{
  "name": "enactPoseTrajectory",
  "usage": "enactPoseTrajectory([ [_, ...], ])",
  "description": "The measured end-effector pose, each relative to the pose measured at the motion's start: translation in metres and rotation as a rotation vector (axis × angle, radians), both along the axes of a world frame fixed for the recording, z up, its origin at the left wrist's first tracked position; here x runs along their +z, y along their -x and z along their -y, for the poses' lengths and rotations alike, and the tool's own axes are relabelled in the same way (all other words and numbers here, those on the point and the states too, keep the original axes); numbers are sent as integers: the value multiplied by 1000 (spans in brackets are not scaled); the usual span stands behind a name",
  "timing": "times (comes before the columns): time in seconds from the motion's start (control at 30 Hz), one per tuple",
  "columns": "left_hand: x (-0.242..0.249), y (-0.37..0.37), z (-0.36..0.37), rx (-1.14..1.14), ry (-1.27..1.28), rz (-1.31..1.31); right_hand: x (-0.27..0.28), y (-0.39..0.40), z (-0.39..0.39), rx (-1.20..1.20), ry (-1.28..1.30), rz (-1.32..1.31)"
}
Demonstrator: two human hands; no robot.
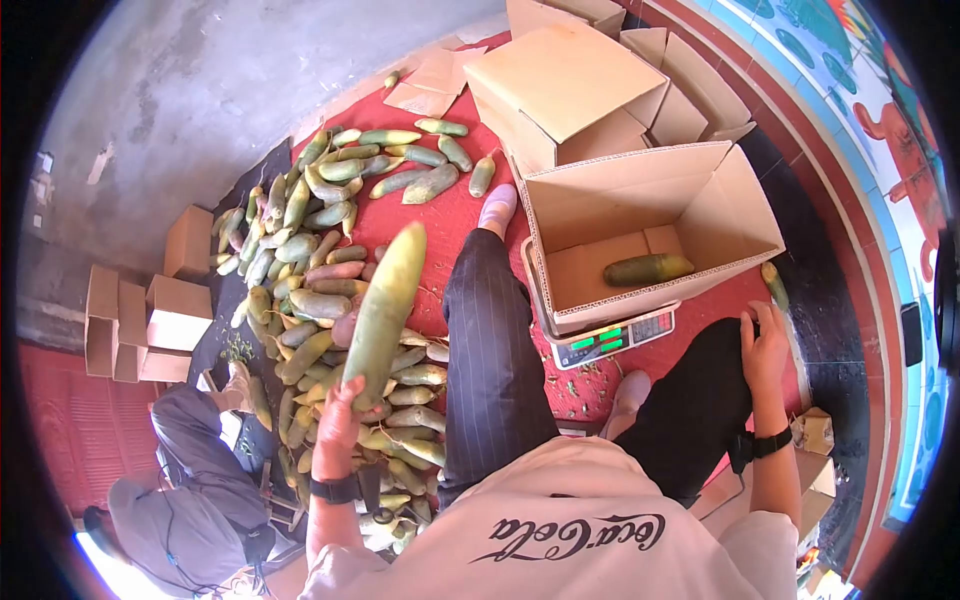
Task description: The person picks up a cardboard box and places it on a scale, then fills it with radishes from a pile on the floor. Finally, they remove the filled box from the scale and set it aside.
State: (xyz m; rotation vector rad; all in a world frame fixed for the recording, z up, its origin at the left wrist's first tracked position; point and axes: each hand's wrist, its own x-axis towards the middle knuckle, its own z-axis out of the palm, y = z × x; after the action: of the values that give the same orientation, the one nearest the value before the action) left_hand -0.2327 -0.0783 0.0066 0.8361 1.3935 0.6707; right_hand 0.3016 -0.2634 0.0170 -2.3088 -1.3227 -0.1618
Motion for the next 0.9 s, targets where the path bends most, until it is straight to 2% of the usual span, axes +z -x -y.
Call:
enactPoseTrajectory([
  [0.03,11,-5,-6,-90,-94,41,1,1,-1,9,-21,1],
  [0.13,40,-34,-12,-152,-186,175,-1,0,2,30,-41,5],
  [0.33,51,-92,-21,-414,-88,464,-9,-5,5,62,-56,23],
  [0.4,62,-121,-20,-476,-90,392,-11,-9,4,91,-64,27],
  [0.5,63,-149,-19,-623,-66,454,-7,-16,6,104,-206,-116],
  [0.63,64,-167,-13,-799,-17,389,91,47,-18,275,-324,53],
  [0.73,58,-171,-3,-968,-75,313,131,74,-34,545,26,508],
  [0.8,56,-170,4,-1091,-136,225,122,76,-30,610,233,343],
  [0.83,54,-168,6,-1108,-121,201,116,78,-29,631,232,218],
  [0.9,52,-164,8,-1120,-101,182,106,80,-24,642,274,169],
])
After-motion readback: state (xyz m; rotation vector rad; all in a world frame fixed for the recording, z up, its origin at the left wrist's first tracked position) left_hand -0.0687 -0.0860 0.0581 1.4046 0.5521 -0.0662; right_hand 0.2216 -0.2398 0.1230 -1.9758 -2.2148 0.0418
